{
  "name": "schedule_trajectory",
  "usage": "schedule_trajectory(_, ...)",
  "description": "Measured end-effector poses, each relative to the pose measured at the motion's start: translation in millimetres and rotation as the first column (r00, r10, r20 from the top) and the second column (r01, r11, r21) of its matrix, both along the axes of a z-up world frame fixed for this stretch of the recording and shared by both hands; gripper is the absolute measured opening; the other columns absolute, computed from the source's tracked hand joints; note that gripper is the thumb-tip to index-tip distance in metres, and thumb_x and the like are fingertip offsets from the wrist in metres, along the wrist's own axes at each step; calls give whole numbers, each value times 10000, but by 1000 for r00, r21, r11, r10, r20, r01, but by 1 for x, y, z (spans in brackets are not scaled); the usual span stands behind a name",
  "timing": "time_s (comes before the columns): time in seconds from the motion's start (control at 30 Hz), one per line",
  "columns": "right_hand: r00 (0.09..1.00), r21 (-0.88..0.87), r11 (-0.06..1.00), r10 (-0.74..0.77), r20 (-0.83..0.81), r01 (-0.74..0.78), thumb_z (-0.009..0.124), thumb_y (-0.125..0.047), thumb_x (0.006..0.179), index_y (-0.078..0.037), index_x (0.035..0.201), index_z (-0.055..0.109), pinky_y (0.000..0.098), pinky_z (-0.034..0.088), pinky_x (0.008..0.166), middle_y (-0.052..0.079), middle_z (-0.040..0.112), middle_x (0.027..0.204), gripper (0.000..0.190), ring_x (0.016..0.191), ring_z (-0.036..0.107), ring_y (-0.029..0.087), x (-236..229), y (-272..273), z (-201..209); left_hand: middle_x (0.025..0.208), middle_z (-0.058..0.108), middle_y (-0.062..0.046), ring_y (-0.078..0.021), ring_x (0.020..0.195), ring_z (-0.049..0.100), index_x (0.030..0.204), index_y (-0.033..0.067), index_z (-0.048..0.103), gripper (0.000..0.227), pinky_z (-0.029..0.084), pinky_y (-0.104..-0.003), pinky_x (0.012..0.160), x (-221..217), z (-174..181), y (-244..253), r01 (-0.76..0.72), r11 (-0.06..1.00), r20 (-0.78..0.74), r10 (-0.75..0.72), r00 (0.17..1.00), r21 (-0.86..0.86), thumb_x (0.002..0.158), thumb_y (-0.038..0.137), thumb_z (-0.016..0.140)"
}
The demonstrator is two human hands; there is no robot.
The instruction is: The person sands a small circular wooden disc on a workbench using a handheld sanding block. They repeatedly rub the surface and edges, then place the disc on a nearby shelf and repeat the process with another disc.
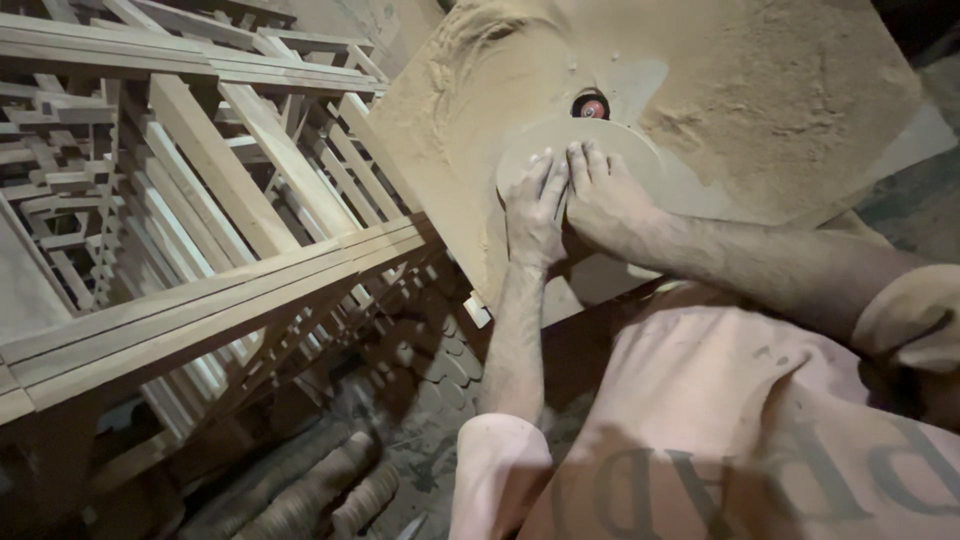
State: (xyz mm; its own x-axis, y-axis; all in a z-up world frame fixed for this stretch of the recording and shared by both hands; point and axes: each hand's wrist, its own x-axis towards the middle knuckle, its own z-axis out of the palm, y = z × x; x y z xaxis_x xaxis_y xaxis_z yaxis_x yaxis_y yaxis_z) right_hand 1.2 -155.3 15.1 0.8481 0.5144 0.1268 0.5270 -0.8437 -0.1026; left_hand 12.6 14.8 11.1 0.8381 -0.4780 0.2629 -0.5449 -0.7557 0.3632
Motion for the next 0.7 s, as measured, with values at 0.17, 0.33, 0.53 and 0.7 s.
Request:
schedule_trajectory(0.17,999,42,999,22,39,-23,572,-249,839,131,1304,602,481,494,964,325,564,1397,601,1282,554,434,3,1,-3,1506,537,-196,-401,1402,501,1399,25,617,457,402,-477,1181,-16,-1,-7,-125,990,-4,125,992,73,946,74,596)
schedule_trajectory(0.33,996,97,994,44,72,-51,581,-259,851,98,1311,616,471,482,976,302,573,1397,583,1283,556,423,5,0,-10,1543,497,-196,-391,1458,428,1435,18,580,485,336,-474,1232,-26,-5,-14,-185,979,-11,187,982,90,965,128,534)
schedule_trajectory(0.53,997,132,989,73,-25,-70,584,-248,851,40,1295,633,500,461,1017,263,533,1470,532,1338,493,410,7,-1,-9,1543,521,-140,-350,1473,441,1397,59,611,418,319,-461,1249,-38,-17,-23,-329,942,45,326,944,70,999,127,506)
schedule_trajectory(0.7,990,134,989,73,-122,-56,594,-259,859,9,1346,593,644,432,974,251,473,1490,556,1356,431,467,3,0,-3,1549,527,-101,-306,1486,446,1440,97,610,451,317,-455,1260,-50,-26,-34,-439,897,92,433,897,59,1003,194,547)
